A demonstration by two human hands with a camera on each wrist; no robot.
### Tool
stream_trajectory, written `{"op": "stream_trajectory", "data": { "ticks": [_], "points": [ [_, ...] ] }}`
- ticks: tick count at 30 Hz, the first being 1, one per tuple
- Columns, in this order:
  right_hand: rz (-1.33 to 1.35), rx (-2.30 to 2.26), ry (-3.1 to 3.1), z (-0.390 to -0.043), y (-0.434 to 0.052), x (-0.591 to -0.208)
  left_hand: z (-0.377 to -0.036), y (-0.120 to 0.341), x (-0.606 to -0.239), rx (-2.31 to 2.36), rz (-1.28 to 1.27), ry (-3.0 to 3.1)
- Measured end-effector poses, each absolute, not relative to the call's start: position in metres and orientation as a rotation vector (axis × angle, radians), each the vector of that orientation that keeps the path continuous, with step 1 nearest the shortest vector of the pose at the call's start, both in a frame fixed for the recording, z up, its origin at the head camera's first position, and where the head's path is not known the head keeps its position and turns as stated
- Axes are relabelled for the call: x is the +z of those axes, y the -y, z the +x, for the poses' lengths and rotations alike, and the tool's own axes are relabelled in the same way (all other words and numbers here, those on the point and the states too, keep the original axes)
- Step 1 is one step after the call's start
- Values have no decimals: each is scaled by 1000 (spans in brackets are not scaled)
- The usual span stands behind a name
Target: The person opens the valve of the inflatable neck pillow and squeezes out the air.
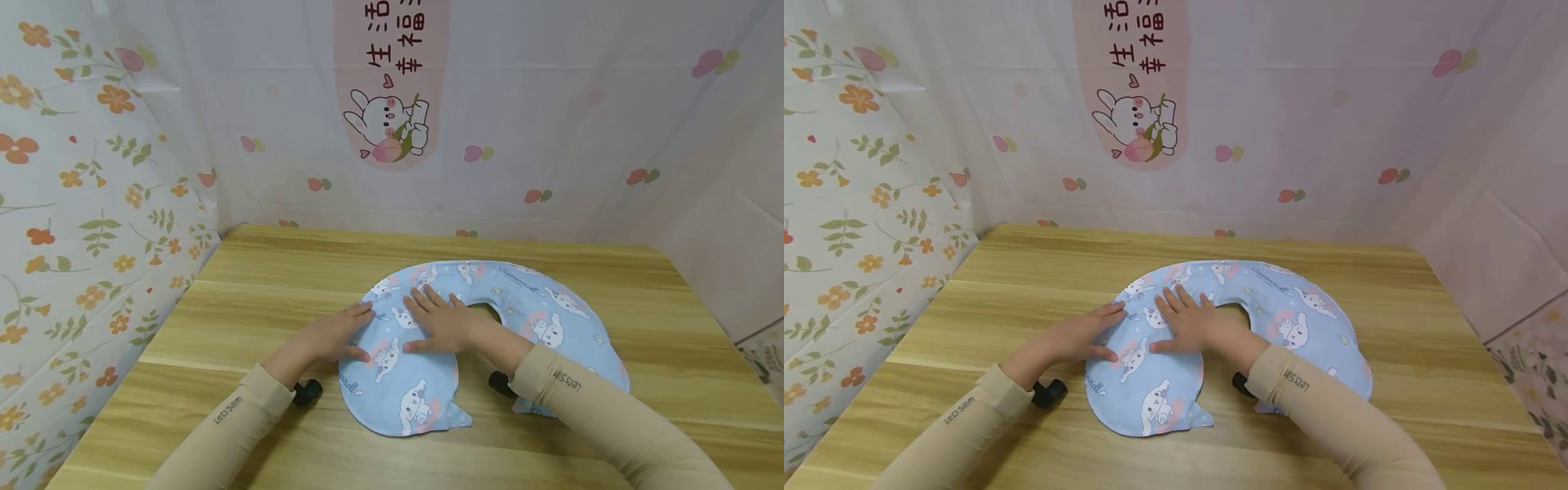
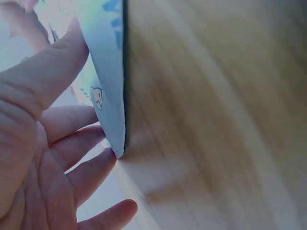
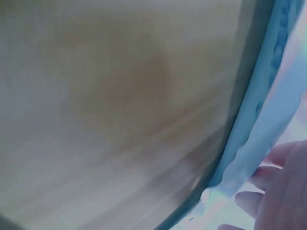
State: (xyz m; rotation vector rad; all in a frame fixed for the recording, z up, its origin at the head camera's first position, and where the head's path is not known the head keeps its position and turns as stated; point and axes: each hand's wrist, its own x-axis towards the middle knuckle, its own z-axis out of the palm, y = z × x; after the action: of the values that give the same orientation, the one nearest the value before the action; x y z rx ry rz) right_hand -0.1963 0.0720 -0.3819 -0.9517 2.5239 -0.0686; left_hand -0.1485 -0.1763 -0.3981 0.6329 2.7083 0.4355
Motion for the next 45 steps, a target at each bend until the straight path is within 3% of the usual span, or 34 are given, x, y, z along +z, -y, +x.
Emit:
{"op": "stream_trajectory", "data": {
  "ticks": [14,36,45],
  "points": [
    [-924,68,-2400,-185,-63,-394,-149,178,-398,427,648,-2710],
    [-772,99,-2482,-221,-56,-422,-148,179,-396,445,636,-2695],
    [-768,80,-2500,-224,-55,-417,-147,180,-397,448,650,-2708]
  ]
}}
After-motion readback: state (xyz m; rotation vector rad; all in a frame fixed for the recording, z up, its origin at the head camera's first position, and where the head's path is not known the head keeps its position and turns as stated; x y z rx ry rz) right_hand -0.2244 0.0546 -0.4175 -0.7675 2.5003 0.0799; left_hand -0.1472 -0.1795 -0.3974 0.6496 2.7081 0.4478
